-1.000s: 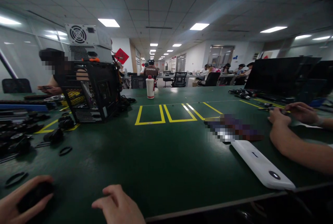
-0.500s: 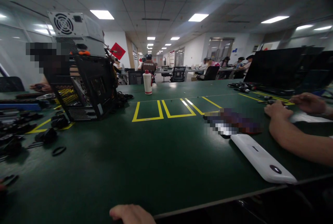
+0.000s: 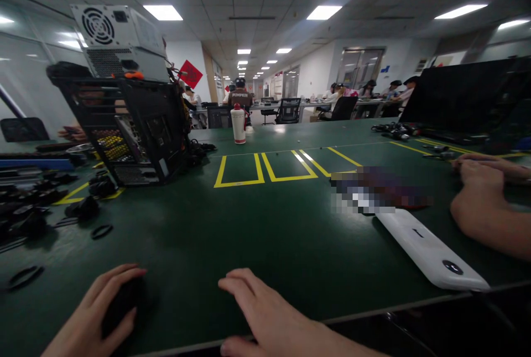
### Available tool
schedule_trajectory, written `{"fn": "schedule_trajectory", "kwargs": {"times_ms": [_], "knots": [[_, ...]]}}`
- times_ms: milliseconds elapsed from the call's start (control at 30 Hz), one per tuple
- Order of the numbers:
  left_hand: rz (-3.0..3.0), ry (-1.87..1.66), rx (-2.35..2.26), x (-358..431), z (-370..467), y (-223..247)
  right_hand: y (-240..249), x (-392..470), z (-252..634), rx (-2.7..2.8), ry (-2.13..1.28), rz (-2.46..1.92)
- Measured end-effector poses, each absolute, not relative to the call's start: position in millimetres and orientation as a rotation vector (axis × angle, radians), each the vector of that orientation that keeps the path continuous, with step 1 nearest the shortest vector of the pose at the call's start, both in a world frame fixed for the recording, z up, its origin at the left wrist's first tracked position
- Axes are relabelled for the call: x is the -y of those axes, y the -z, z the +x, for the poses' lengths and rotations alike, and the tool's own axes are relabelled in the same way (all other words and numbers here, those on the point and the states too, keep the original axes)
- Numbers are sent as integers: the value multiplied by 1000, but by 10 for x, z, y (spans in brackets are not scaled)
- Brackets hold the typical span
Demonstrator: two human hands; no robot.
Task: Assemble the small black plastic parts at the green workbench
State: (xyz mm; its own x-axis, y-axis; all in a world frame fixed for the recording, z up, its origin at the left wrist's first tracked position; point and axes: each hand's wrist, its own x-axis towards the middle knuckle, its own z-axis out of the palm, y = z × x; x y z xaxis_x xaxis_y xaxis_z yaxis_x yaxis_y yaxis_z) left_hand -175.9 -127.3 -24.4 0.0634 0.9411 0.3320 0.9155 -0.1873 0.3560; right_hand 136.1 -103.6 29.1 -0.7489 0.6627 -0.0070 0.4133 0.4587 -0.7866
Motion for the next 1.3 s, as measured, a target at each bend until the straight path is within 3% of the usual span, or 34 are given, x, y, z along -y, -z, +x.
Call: {"fn": "schedule_trajectory", "kwargs": {"times_ms": [133, 333, 500, 767, 1300], "knots": [[2265, -827, -1798, 1059, -1133, 189, -421, 967, 1333, 2227, -1297, -1051], [2173, -809, -1430, 475, -306, 29, -172, 402, 1306, 1890, -1526, -993], [2148, -872, -1266, -44, 1, 39, -22, -179, 1553, 1722, -1447, -1025], [1979, -829, -1024, -499, 25, 34, 35, -631, 1781, 1756, -1374, -908], [2182, -682, -994, -600, -148, 80, 113, -564, 1736, 1774, -1251, -863]]}}
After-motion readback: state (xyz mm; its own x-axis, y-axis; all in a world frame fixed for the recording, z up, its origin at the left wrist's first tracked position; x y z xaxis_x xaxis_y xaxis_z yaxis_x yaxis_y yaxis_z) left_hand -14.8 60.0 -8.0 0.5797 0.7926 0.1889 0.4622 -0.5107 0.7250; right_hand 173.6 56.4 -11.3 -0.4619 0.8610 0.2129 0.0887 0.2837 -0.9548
